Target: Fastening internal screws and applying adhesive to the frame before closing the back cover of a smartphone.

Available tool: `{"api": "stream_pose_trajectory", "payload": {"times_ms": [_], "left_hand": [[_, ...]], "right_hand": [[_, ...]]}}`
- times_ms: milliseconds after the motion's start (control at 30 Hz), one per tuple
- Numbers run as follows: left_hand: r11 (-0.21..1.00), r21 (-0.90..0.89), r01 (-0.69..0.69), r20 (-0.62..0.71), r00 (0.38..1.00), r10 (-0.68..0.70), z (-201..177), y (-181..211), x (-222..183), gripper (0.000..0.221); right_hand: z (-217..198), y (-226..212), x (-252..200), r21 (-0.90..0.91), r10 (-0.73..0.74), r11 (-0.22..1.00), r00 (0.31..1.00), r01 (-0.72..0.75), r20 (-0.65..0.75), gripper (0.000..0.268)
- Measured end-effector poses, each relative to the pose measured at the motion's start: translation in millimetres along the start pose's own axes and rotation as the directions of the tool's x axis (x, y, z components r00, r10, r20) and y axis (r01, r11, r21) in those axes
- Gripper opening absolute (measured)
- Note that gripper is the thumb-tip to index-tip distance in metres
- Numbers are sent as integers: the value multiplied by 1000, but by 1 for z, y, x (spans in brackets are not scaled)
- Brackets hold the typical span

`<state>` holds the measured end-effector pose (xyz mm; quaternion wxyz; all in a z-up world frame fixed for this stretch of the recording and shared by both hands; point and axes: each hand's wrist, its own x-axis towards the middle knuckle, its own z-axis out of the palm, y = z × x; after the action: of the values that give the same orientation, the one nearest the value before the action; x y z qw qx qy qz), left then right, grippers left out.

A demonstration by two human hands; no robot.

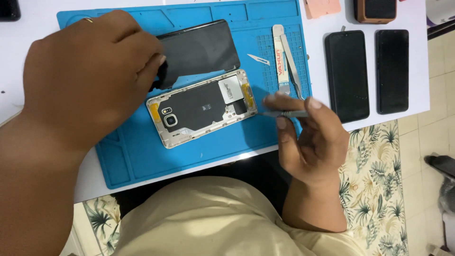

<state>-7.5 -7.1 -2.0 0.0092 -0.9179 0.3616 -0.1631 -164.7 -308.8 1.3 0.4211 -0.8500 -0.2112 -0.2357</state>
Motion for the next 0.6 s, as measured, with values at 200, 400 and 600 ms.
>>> {"api": "stream_pose_trajectory", "payload": {"times_ms": [200, 400, 600], "left_hand": [[997, -39, 69, 11, 998, -69, 7, 0, 1, 16], [993, -87, 82, 19, 997, -80, 8, 0, 2, 16], [989, -96, 109, 54, 993, -104, 4, 5, 5, 16]], "right_hand": [[-6, 2, 14, -174, -123, 977, 992, 123, 14, 43], [-1, 5, 3, -212, -120, 971, 992, 109, -40, 58], [4, -8, 5, -128, -27, 991, 1000, 26, -6, 48]]}}
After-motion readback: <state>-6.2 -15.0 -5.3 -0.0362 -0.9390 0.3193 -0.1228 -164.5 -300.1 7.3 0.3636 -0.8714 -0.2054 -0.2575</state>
